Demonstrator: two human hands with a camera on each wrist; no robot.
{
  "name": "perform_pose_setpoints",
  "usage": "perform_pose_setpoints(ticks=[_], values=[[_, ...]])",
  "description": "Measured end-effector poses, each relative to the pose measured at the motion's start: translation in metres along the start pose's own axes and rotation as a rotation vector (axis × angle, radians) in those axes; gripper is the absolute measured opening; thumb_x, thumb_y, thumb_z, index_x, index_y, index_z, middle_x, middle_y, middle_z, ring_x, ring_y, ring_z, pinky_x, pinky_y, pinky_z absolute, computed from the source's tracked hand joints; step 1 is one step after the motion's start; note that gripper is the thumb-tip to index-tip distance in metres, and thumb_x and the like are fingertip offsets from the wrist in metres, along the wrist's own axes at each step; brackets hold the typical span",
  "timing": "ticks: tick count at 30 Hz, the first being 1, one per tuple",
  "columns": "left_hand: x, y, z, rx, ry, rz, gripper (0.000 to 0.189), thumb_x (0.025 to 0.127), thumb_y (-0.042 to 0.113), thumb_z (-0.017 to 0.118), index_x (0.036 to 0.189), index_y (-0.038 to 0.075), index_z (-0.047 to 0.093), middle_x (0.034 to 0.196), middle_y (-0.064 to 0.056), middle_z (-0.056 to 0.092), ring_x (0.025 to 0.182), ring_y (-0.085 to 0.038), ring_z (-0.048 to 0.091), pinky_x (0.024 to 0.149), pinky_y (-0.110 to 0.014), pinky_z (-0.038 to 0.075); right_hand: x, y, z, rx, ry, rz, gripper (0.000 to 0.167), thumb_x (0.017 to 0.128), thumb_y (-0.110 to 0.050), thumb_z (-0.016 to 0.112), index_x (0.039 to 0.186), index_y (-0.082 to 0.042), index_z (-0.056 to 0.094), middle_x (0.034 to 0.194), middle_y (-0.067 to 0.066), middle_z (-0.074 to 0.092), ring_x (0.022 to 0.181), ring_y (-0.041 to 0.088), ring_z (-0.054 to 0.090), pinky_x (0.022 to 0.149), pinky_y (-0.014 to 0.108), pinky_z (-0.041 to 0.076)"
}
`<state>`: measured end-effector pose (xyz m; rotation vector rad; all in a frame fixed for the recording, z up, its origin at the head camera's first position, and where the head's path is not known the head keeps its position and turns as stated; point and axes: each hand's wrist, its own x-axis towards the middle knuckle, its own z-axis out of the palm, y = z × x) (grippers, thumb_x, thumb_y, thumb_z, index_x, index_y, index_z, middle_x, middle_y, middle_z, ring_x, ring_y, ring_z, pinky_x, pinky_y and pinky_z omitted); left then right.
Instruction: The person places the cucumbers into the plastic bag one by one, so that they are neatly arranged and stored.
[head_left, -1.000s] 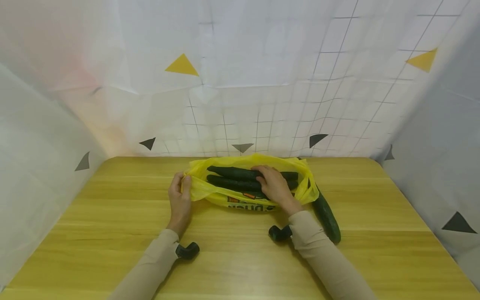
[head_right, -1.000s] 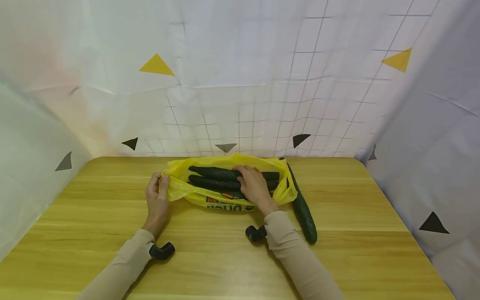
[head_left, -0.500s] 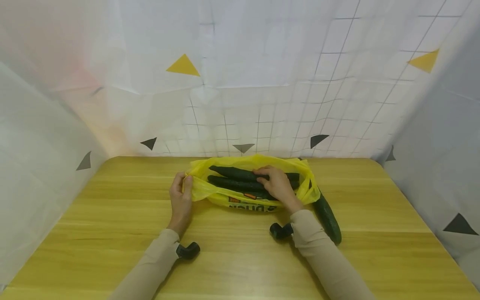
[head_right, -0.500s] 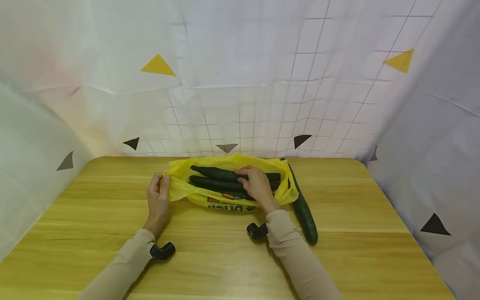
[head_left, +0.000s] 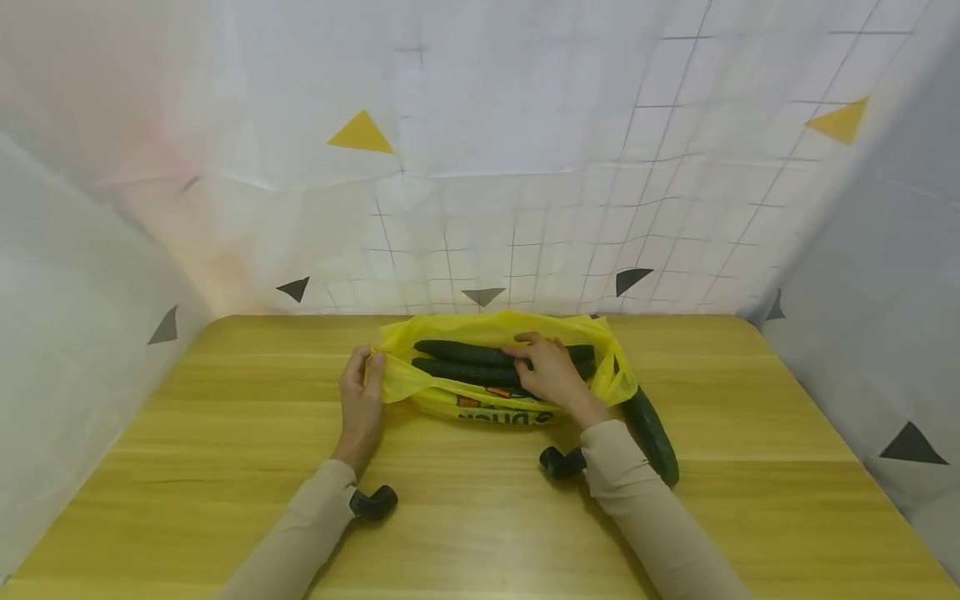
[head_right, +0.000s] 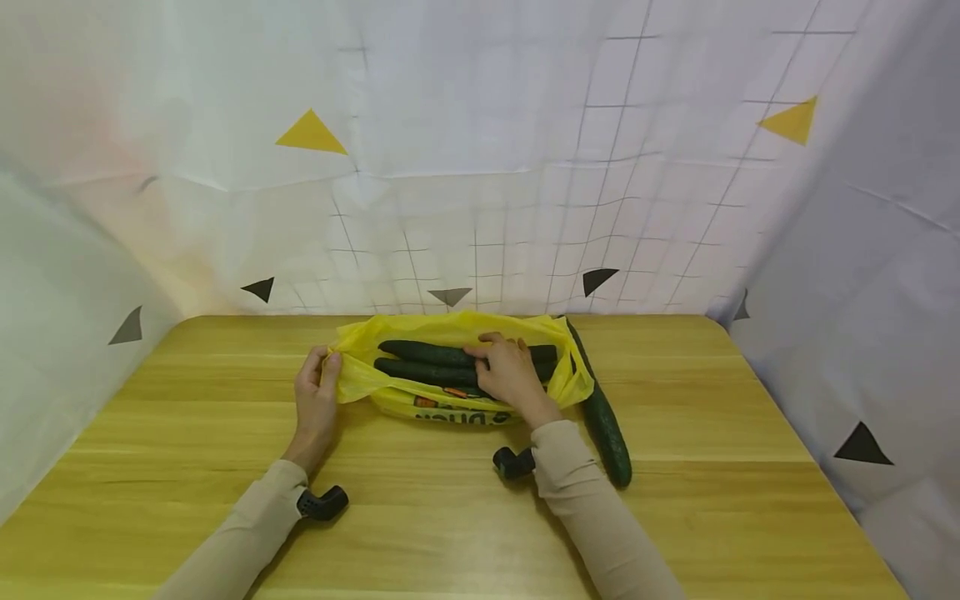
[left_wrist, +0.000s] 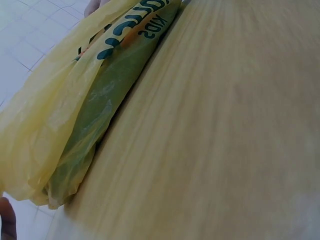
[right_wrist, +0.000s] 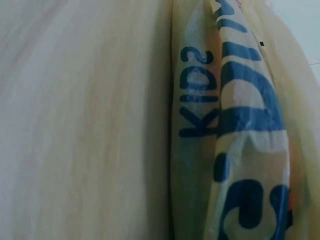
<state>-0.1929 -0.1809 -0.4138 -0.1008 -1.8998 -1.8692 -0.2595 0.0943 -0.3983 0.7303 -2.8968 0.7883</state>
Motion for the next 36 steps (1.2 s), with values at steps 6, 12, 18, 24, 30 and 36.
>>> perform_pose_setpoints(ticks=[6, 12, 18, 24, 30, 36], values=[[-0.001, -0.002, 0.0, -0.01, -0.004, -0.024, 0.023, 0.1, 0.016, 0.046, 0.107, -0.004, 0.054, 0.095, 0.0, 0.053, 0.087, -0.009, 0.049, 0.077, -0.019, 0.045, -0.004, 0.002, 0.002, -0.033, 0.023, -0.04, 0.035, 0.096, -0.014, 0.051, 0.13, -0.018, 0.058, 0.131, 0.013, 0.055, 0.104, 0.03, 0.061, 0.111, 0.061, 0.017], [-0.002, -0.002, -0.001, 0.0, -0.009, -0.028, 0.022, 0.1, 0.017, 0.046, 0.106, -0.003, 0.053, 0.095, -0.001, 0.051, 0.086, -0.01, 0.049, 0.077, -0.019, 0.044, -0.006, 0.003, 0.0, 0.022, 0.007, -0.071, 0.034, 0.097, -0.018, 0.053, 0.13, -0.014, 0.057, 0.13, 0.012, 0.056, 0.119, 0.032, 0.053, 0.109, 0.062, 0.022], [-0.002, -0.002, -0.001, 0.008, -0.019, -0.03, 0.023, 0.1, 0.019, 0.046, 0.108, -0.002, 0.053, 0.097, 0.001, 0.053, 0.087, -0.01, 0.05, 0.078, -0.019, 0.045, -0.01, -0.001, -0.02, 0.162, 0.007, -0.031, 0.03, 0.098, -0.02, 0.051, 0.127, -0.013, 0.058, 0.132, 0.01, 0.054, 0.122, 0.031, 0.05, 0.1, 0.05, 0.042], [-0.001, 0.0, 0.0, 0.014, -0.021, -0.024, 0.025, 0.1, 0.018, 0.045, 0.109, -0.004, 0.054, 0.097, 0.001, 0.054, 0.088, -0.009, 0.051, 0.078, -0.018, 0.045, -0.016, -0.003, -0.045, 0.21, 0.092, -0.05, 0.031, 0.1, -0.022, 0.048, 0.128, -0.012, 0.057, 0.127, 0.011, 0.056, 0.116, 0.028, 0.053, 0.099, 0.049, 0.042], [-0.002, 0.001, -0.001, 0.013, -0.026, -0.027, 0.024, 0.1, 0.018, 0.046, 0.11, -0.003, 0.054, 0.097, 0.0, 0.054, 0.086, -0.009, 0.051, 0.077, -0.019, 0.045, -0.023, 0.0, -0.065, 0.248, 0.178, -0.066, 0.031, 0.099, -0.016, 0.049, 0.128, -0.006, 0.055, 0.127, 0.012, 0.055, 0.111, 0.028, 0.054, 0.1, 0.049, 0.043], [-0.002, 0.001, -0.001, 0.01, -0.029, -0.023, 0.026, 0.1, 0.019, 0.045, 0.11, -0.002, 0.055, 0.099, 0.0, 0.054, 0.088, -0.01, 0.051, 0.078, -0.019, 0.045, -0.029, 0.008, -0.076, 0.214, 0.216, -0.035, 0.031, 0.1, -0.016, 0.046, 0.13, -0.008, 0.053, 0.129, 0.013, 0.053, 0.113, 0.029, 0.052, 0.097, 0.049, 0.043]])
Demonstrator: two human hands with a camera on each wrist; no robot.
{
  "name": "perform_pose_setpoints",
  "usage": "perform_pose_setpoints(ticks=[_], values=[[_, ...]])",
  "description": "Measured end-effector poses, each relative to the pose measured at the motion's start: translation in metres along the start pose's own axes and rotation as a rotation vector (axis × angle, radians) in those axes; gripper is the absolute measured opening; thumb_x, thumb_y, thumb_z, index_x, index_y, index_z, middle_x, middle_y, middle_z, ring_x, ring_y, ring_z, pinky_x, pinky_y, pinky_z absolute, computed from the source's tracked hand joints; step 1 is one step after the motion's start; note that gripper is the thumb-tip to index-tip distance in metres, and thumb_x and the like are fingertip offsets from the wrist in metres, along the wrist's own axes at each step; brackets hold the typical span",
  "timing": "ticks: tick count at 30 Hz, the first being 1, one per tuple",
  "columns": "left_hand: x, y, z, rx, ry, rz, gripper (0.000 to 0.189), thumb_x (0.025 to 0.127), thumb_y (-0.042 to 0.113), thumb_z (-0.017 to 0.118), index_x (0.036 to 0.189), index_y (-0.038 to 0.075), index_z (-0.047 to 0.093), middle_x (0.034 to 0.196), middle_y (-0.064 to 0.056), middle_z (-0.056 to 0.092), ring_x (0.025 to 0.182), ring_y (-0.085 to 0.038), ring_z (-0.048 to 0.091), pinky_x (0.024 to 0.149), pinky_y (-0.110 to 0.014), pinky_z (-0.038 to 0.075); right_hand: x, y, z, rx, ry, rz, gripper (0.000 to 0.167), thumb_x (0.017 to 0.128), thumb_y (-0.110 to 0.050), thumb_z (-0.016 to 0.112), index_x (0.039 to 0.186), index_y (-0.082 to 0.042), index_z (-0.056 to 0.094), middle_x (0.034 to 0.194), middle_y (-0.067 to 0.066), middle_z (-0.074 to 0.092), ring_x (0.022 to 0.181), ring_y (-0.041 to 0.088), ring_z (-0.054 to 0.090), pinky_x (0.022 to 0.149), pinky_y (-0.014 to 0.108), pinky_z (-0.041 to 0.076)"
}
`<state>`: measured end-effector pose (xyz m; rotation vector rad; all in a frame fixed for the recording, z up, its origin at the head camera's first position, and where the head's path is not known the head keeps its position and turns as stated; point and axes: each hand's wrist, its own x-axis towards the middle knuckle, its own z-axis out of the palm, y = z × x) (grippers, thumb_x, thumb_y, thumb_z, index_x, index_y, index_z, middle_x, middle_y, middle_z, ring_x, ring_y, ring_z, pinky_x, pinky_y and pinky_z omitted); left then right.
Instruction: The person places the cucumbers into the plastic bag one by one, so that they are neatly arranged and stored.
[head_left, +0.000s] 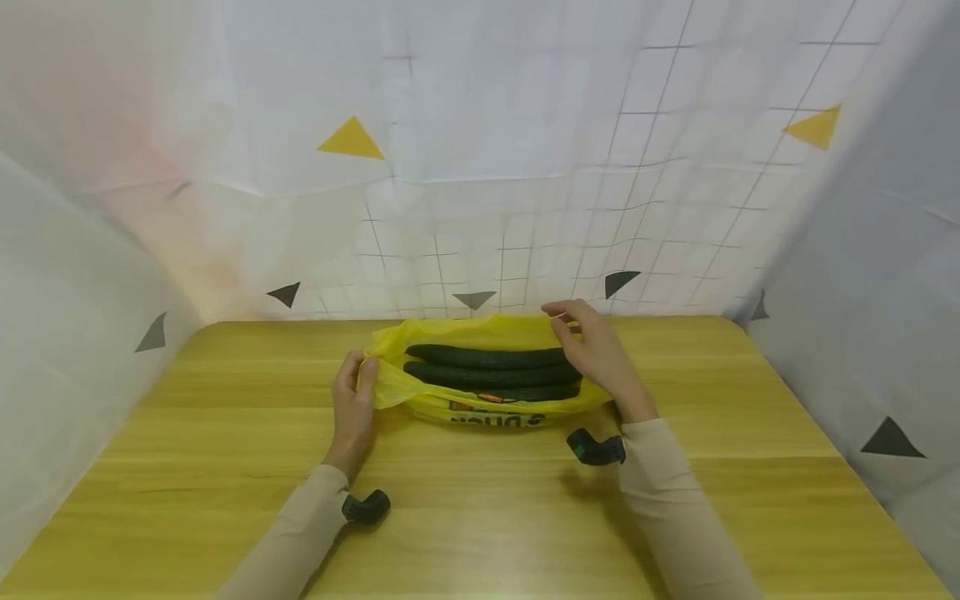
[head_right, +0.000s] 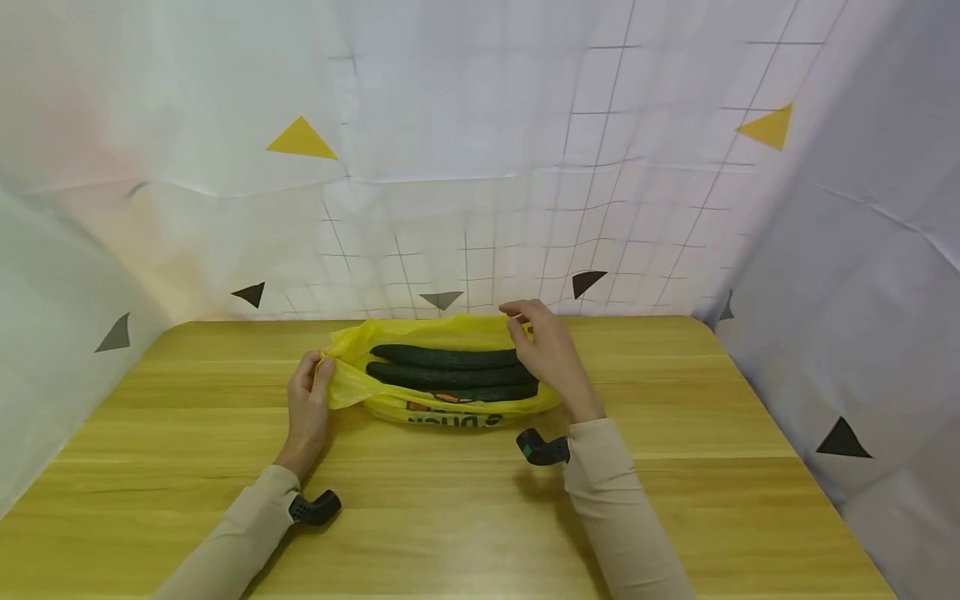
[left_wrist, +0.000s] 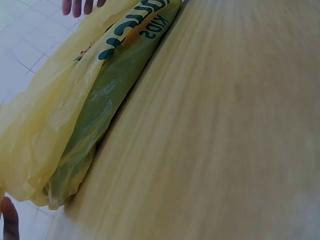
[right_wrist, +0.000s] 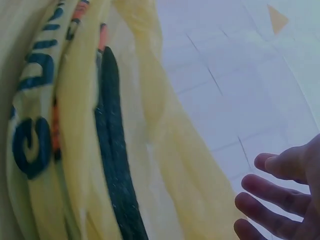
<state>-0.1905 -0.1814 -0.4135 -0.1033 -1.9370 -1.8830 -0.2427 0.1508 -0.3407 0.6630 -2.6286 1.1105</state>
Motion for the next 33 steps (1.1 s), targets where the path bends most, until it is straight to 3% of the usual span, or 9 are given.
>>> perform_pose_setpoints(ticks=[7, 17, 24, 28, 33], values=[[-0.001, 0.001, -0.002, 0.005, 0.003, 0.007, 0.026, 0.1, 0.019, 0.046, 0.11, -0.004, 0.054, 0.097, -0.001, 0.054, 0.086, -0.01, 0.051, 0.077, -0.019, 0.045, -0.004, 0.017, -0.018, 0.005, 0.065, 0.013, 0.031, 0.101, -0.017, 0.044, 0.129, -0.007, 0.053, 0.126, 0.016, 0.054, 0.112, 0.032, 0.053, 0.093, 0.051, 0.045], [-0.001, 0.001, -0.002, 0.008, 0.013, 0.019, 0.026, 0.1, 0.017, 0.046, 0.108, -0.007, 0.053, 0.096, -0.003, 0.052, 0.086, -0.01, 0.05, 0.076, -0.017, 0.044, -0.015, 0.037, -0.044, -0.024, -0.01, 0.176, 0.038, 0.102, -0.024, 0.041, 0.133, -0.005, 0.047, 0.13, 0.021, 0.052, 0.117, 0.041, 0.05, 0.095, 0.056, 0.043], [-0.002, 0.001, -0.002, 0.0, 0.001, 0.003, 0.027, 0.1, 0.018, 0.045, 0.109, -0.006, 0.053, 0.096, -0.002, 0.052, 0.086, -0.01, 0.05, 0.076, -0.018, 0.045, -0.027, 0.065, -0.056, -0.082, -0.187, 0.287, 0.042, 0.101, -0.023, 0.042, 0.134, 0.003, 0.045, 0.131, 0.031, 0.048, 0.111, 0.045, 0.055, 0.089, 0.052, 0.047], [-0.002, 0.001, -0.001, -0.005, -0.004, 0.008, 0.027, 0.1, 0.018, 0.045, 0.109, -0.007, 0.052, 0.095, -0.003, 0.052, 0.085, -0.01, 0.05, 0.075, -0.018, 0.045, -0.033, 0.077, -0.061, -0.025, -0.316, 0.361, 0.048, 0.099, -0.025, 0.046, 0.136, 0.006, 0.04, 0.127, 0.036, 0.048, 0.099, 0.04, 0.062, 0.081, 0.045, 0.053], [-0.002, 0.002, 0.001, -0.002, -0.002, 0.025, 0.026, 0.1, 0.017, 0.045, 0.109, -0.007, 0.052, 0.096, -0.003, 0.051, 0.085, -0.01, 0.05, 0.076, -0.017, 0.045, -0.038, 0.085, -0.064, 0.052, -0.457, 0.453, 0.057, 0.098, -0.029, 0.048, 0.138, 0.009, 0.033, 0.128, 0.038, 0.046, 0.1, 0.034, 0.063, 0.081, 0.04, 0.054]])
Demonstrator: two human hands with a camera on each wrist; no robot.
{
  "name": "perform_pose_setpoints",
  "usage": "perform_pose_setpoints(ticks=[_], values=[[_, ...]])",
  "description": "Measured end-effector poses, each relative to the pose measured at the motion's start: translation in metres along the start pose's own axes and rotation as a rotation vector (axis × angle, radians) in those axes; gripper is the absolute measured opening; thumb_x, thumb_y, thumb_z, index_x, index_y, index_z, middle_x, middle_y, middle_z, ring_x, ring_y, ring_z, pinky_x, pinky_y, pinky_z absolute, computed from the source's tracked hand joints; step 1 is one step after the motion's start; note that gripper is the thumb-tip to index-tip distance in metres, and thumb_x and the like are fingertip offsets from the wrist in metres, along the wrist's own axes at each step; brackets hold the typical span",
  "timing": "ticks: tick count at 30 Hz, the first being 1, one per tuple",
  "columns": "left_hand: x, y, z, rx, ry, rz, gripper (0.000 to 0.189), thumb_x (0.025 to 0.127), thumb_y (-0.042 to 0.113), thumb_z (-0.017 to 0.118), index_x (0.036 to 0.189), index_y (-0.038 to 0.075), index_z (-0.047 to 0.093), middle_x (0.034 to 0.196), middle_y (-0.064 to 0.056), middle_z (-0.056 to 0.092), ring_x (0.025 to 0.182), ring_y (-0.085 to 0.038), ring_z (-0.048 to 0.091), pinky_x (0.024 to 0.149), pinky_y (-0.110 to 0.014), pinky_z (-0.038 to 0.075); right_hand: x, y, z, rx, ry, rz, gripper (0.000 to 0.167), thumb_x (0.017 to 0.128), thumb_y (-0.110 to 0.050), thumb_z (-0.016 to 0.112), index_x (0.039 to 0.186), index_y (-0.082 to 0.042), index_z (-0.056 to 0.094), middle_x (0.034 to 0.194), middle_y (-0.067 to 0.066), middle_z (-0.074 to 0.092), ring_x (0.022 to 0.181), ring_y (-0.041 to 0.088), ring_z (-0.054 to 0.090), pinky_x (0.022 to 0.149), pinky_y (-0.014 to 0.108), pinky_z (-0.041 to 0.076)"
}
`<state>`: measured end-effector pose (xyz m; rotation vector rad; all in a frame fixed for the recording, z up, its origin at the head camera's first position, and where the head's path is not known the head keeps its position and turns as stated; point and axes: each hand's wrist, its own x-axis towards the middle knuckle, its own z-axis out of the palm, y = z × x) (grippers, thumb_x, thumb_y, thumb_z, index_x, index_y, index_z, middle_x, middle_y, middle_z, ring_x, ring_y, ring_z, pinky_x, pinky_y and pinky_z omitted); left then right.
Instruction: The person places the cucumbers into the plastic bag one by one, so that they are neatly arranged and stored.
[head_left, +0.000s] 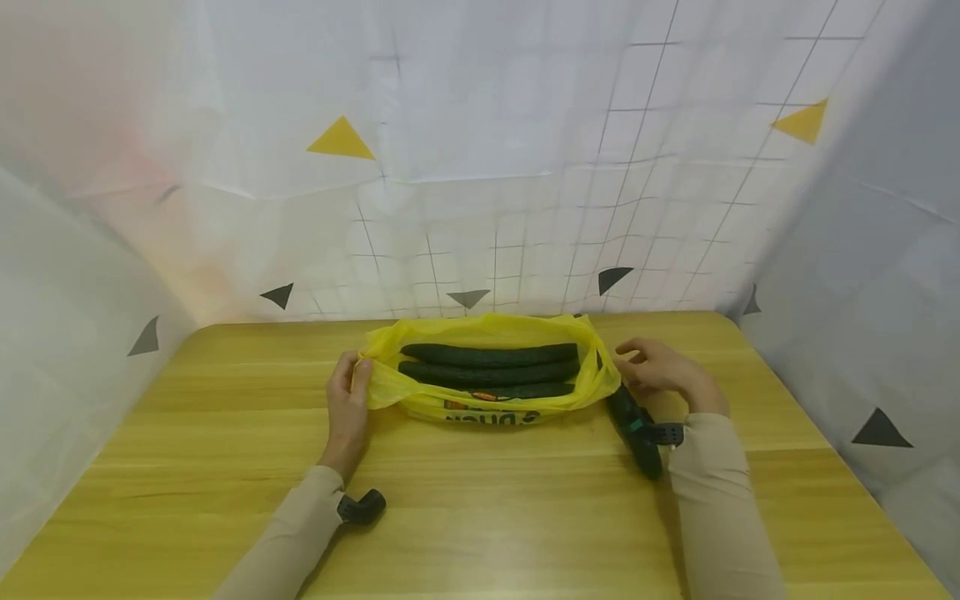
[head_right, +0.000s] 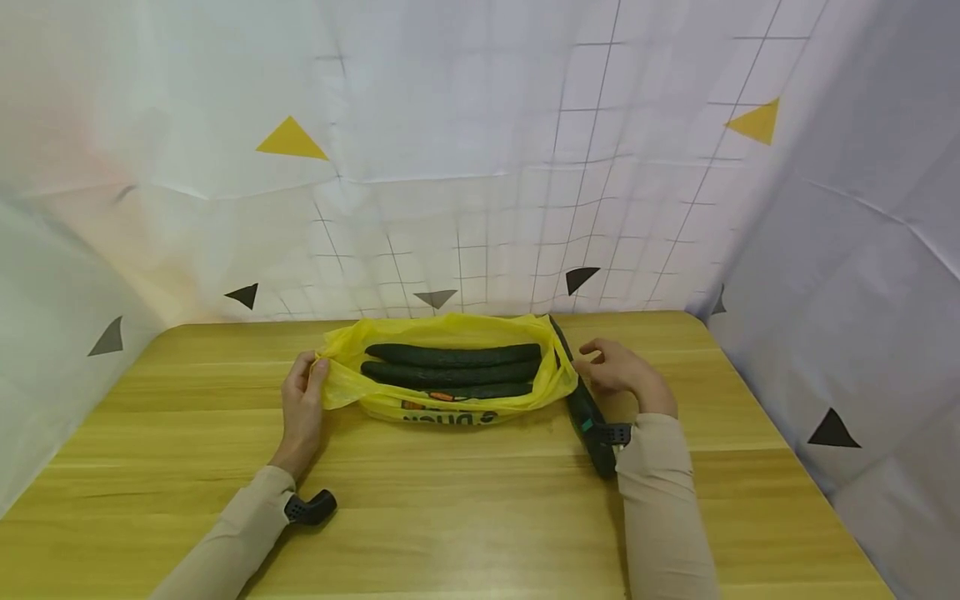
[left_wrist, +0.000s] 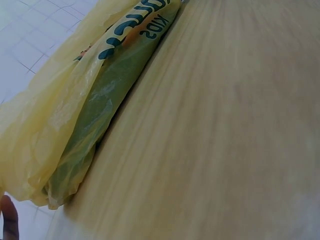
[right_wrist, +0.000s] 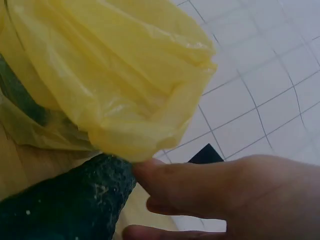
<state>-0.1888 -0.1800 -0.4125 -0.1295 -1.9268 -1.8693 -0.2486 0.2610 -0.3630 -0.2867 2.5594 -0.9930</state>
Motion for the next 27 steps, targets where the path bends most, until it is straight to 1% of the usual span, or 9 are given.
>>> perform_pose_setpoints(ticks=[3, 5, 7, 11, 14, 17, 19, 24, 27], values=[[0.0, 0.0, 0.0, 0.0, 0.0, -0.004, 0.026, 0.1, 0.017, 0.045, 0.11, -0.007, 0.052, 0.097, -0.002, 0.052, 0.086, -0.009, 0.05, 0.076, -0.017, 0.045, 0.0, 0.002, 0.001, 0.002, -0.063, 0.015, 0.057, 0.096, -0.025, 0.05, 0.137, 0.01, 0.032, 0.126, 0.038, 0.047, 0.098, 0.031, 0.063, 0.081, 0.039, 0.054], [0.0, 0.001, 0.0, -0.001, -0.001, -0.008, 0.026, 0.1, 0.017, 0.045, 0.111, -0.006, 0.053, 0.097, -0.002, 0.052, 0.086, -0.009, 0.05, 0.076, -0.017, 0.045, 0.001, 0.002, 0.003, -0.035, -0.083, 0.011, 0.058, 0.094, -0.024, 0.053, 0.136, 0.01, 0.034, 0.124, 0.036, 0.051, 0.098, 0.028, 0.063, 0.081, 0.038, 0.053], [0.0, 0.001, 0.001, 0.001, -0.003, -0.01, 0.026, 0.1, 0.017, 0.045, 0.111, -0.006, 0.053, 0.098, -0.002, 0.052, 0.086, -0.009, 0.05, 0.077, -0.017, 0.045, 0.002, 0.001, 0.005, -0.06, -0.097, 0.007, 0.06, 0.091, -0.025, 0.058, 0.135, 0.01, 0.035, 0.121, 0.034, 0.053, 0.098, 0.029, 0.062, 0.082, 0.039, 0.053], [0.0, 0.002, 0.001, 0.013, -0.001, -0.005, 0.026, 0.1, 0.016, 0.045, 0.112, -0.006, 0.053, 0.098, -0.002, 0.053, 0.086, -0.008, 0.05, 0.077, -0.016, 0.045, 0.005, 0.0, 0.01, -0.136, -0.075, -0.009, 0.064, 0.086, -0.03, 0.063, 0.131, 0.009, 0.04, 0.114, 0.027, 0.058, 0.097, 0.028, 0.06, 0.08, 0.038, 0.051], [0.0, 0.002, 0.001, 0.015, 0.0, -0.002, 0.026, 0.1, 0.016, 0.045, 0.112, -0.006, 0.053, 0.099, -0.002, 0.053, 0.087, -0.008, 0.05, 0.077, -0.016, 0.045, 0.008, -0.001, 0.013, -0.136, -0.058, -0.011, 0.064, 0.085, -0.031, 0.065, 0.129, 0.008, 0.04, 0.11, 0.025, 0.058, 0.092, 0.026, 0.058, 0.075, 0.036, 0.05], [0.0, 0.002, 0.001, 0.008, -0.003, -0.002, 0.025, 0.1, 0.015, 0.045, 0.112, -0.006, 0.053, 0.099, -0.002, 0.053, 0.086, -0.008, 0.05, 0.077, -0.016, 0.046, 0.008, 0.0, 0.014, -0.141, -0.04, -0.013, 0.066, 0.083, -0.034, 0.068, 0.128, 0.007, 0.042, 0.109, 0.023, 0.059, 0.092, 0.025, 0.057, 0.075, 0.033, 0.049], [0.0, 0.002, 0.001, 0.003, -0.004, 0.002, 0.025, 0.1, 0.015, 0.045, 0.111, -0.006, 0.053, 0.098, -0.003, 0.053, 0.086, -0.009, 0.051, 0.076, -0.017, 0.046, 0.008, 0.0, 0.013, -0.157, -0.034, -0.033, 0.067, 0.082, -0.035, 0.069, 0.127, 0.007, 0.042, 0.108, 0.022, 0.059, 0.091, 0.025, 0.057, 0.074, 0.032, 0.048], [0.0, 0.001, 0.0, -0.005, -0.01, 0.002, 0.026, 0.101, 0.016, 0.044, 0.111, -0.006, 0.053, 0.098, -0.003, 0.053, 0.084, -0.008, 0.051, 0.075, -0.016, 0.046, 0.009, 0.002, 0.013, -0.131, -0.035, -0.042, 0.067, 0.08, -0.033, 0.072, 0.125, 0.007, 0.042, 0.104, 0.021, 0.058, 0.086, 0.023, 0.056, 0.07, 0.03, 0.048], [-0.001, 0.001, 0.0, 0.0, -0.008, -0.003, 0.026, 0.101, 0.016, 0.044, 0.112, -0.006, 0.053, 0.098, -0.004, 0.053, 0.084, -0.008, 0.051, 0.074, -0.016, 0.046, 0.01, 0.003, 0.014, -0.11, -0.034, -0.021, 0.067, 0.079, -0.034, 0.072, 0.126, 0.005, 0.043, 0.105, 0.02, 0.058, 0.085, 0.021, 0.057, 0.068, 0.028, 0.049]])
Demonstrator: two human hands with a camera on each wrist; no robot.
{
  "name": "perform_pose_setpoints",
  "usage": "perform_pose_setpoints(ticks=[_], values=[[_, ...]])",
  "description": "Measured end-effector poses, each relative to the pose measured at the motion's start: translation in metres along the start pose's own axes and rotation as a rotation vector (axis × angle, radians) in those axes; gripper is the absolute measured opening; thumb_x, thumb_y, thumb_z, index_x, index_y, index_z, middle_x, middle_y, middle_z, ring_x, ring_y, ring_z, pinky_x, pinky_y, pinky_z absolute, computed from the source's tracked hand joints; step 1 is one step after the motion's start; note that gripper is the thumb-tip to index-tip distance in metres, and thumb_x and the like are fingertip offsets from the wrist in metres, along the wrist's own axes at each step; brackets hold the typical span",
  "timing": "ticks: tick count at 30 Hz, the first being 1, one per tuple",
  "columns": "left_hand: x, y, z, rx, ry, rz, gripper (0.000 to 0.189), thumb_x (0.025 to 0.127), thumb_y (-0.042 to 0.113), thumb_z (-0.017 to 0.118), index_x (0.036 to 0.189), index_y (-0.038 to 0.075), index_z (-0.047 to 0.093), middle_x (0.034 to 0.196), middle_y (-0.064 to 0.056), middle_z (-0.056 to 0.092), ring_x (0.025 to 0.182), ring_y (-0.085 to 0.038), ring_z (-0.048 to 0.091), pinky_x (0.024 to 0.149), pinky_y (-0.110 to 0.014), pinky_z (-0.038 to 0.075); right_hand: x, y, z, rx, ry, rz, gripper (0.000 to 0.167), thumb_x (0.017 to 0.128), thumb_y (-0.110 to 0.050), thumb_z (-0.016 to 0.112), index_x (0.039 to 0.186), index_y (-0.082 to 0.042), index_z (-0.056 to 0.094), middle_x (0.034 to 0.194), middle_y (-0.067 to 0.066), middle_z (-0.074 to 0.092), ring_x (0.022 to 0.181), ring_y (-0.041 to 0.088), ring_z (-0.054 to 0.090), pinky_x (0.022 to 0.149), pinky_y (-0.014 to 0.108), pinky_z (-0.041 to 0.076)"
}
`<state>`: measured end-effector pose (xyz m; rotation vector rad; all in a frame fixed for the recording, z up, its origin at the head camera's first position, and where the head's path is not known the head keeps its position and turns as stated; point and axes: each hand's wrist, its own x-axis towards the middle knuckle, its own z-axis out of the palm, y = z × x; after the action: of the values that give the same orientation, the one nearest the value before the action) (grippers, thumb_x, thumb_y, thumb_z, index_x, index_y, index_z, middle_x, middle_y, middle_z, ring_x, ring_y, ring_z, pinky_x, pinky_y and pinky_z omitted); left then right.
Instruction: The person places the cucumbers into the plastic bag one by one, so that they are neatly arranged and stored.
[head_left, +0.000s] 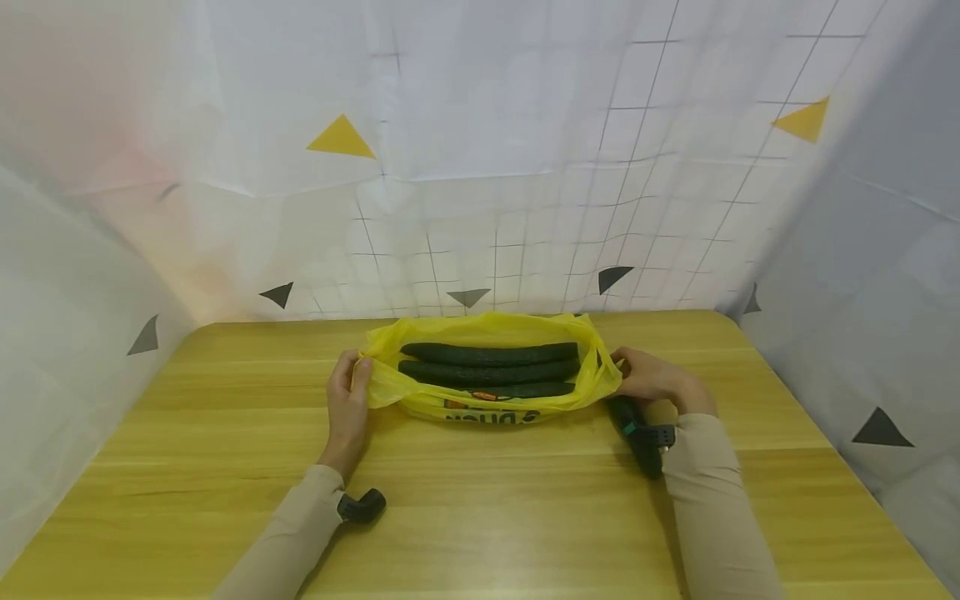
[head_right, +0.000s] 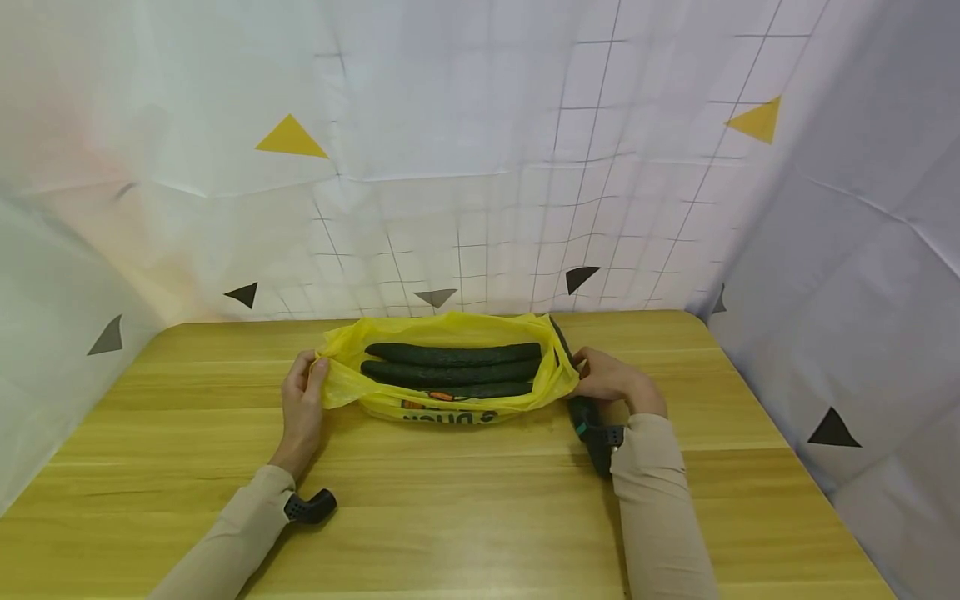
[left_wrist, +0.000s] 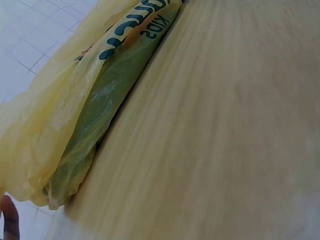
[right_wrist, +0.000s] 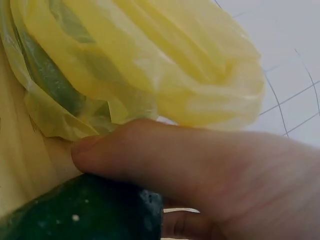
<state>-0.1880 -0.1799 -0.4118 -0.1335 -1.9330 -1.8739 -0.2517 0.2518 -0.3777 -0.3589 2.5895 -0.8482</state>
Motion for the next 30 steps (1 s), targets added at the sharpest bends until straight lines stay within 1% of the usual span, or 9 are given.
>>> perform_pose_setpoints(ticks=[3, 6, 11, 14, 19, 22, 24, 26, 30], values=[[0.0, 0.0, 0.0, 0.001, 0.003, -0.005, 0.026, 0.101, 0.016, 0.044, 0.112, -0.005, 0.053, 0.098, -0.003, 0.053, 0.084, -0.009, 0.051, 0.074, -0.017, 0.046, 0.0, 0.001, 0.0, 0.01, -0.004, 0.007, 0.069, 0.08, -0.034, 0.072, 0.128, 0.006, 0.043, 0.107, 0.021, 0.058, 0.085, 0.021, 0.058, 0.066, 0.029, 0.05], [0.0, 0.0, 0.0, 0.0, 0.004, -0.009, 0.025, 0.1, 0.016, 0.044, 0.112, -0.005, 0.054, 0.099, -0.002, 0.054, 0.084, -0.009, 0.052, 0.074, -0.017, 0.047, 0.001, 0.006, 0.0, 0.026, 0.004, 0.014, 0.068, 0.081, -0.033, 0.071, 0.13, 0.006, 0.043, 0.11, 0.022, 0.059, 0.088, 0.021, 0.059, 0.066, 0.029, 0.051], [0.0, 0.0, 0.001, -0.01, 0.006, -0.009, 0.026, 0.1, 0.016, 0.045, 0.111, -0.006, 0.053, 0.098, -0.002, 0.054, 0.085, -0.008, 0.052, 0.075, -0.016, 0.047, 0.0, 0.012, -0.003, 0.074, 0.054, 0.027, 0.068, 0.083, -0.033, 0.068, 0.132, 0.007, 0.042, 0.111, 0.023, 0.058, 0.089, 0.021, 0.059, 0.067, 0.029, 0.052], [0.001, -0.001, 0.001, -0.009, 0.007, -0.003, 0.026, 0.1, 0.016, 0.045, 0.11, -0.007, 0.053, 0.097, -0.002, 0.054, 0.084, -0.008, 0.051, 0.074, -0.017, 0.046, -0.001, 0.012, -0.005, 0.089, 0.079, 0.036, 0.069, 0.084, -0.034, 0.067, 0.133, 0.007, 0.041, 0.111, 0.024, 0.056, 0.089, 0.022, 0.059, 0.067, 0.029, 0.053], [0.0, 0.0, 0.0, 0.007, 0.002, -0.01, 0.026, 0.1, 0.017, 0.045, 0.11, -0.005, 0.053, 0.097, -0.003, 0.053, 0.084, -0.01, 0.051, 0.074, -0.018, 0.046, -0.002, 0.011, -0.007, 0.105, 0.092, 0.04, 0.069, 0.086, -0.034, 0.064, 0.135, 0.007, 0.039, 0.112, 0.024, 0.053, 0.09, 0.022, 0.059, 0.069, 0.03, 0.053], [0.0, 0.0, 0.0, 0.009, -0.003, -0.016, 0.026, 0.1, 0.018, 0.045, 0.111, -0.004, 0.054, 0.098, -0.002, 0.054, 0.084, -0.01, 0.051, 0.075, -0.018, 0.046, -0.003, 0.011, -0.008, 0.118, 0.102, 0.045, 0.069, 0.088, -0.033, 0.062, 0.137, 0.007, 0.035, 0.115, 0.026, 0.052, 0.091, 0.023, 0.059, 0.071, 0.032, 0.054], [0.001, -0.001, 0.0, 0.01, -0.002, -0.009, 0.026, 0.1, 0.017, 0.045, 0.11, -0.005, 0.053, 0.097, -0.002, 0.054, 0.084, -0.009, 0.051, 0.074, -0.018, 0.046, -0.004, 0.01, -0.009, 0.122, 0.108, 0.05, 0.07, 0.089, -0.033, 0.06, 0.139, 0.007, 0.032, 0.118, 0.028, 0.05, 0.093, 0.025, 0.06, 0.072, 0.034, 0.055], [0.002, -0.005, -0.001, 0.002, 0.002, 0.001, 0.025, 0.1, 0.016, 0.045, 0.109, -0.006, 0.053, 0.096, -0.001, 0.054, 0.083, -0.009, 0.051, 0.073, -0.017, 0.046, -0.005, 0.01, -0.01, 0.112, 0.116, 0.047, 0.071, 0.09, -0.034, 0.058, 0.141, 0.007, 0.03, 0.121, 0.029, 0.049, 0.095, 0.026, 0.06, 0.074, 0.035, 0.055], [0.006, -0.019, -0.002, -0.012, 0.019, 0.013, 0.025, 0.1, 0.016, 0.046, 0.108, -0.006, 0.054, 0.094, 0.0, 0.054, 0.081, -0.007, 0.052, 0.071, -0.016, 0.046, -0.007, 0.008, -0.012, 0.118, 0.138, 0.04, 0.071, 0.091, -0.035, 0.058, 0.141, 0.006, 0.029, 0.123, 0.029, 0.048, 0.097, 0.028, 0.06, 0.076, 0.036, 0.055]])
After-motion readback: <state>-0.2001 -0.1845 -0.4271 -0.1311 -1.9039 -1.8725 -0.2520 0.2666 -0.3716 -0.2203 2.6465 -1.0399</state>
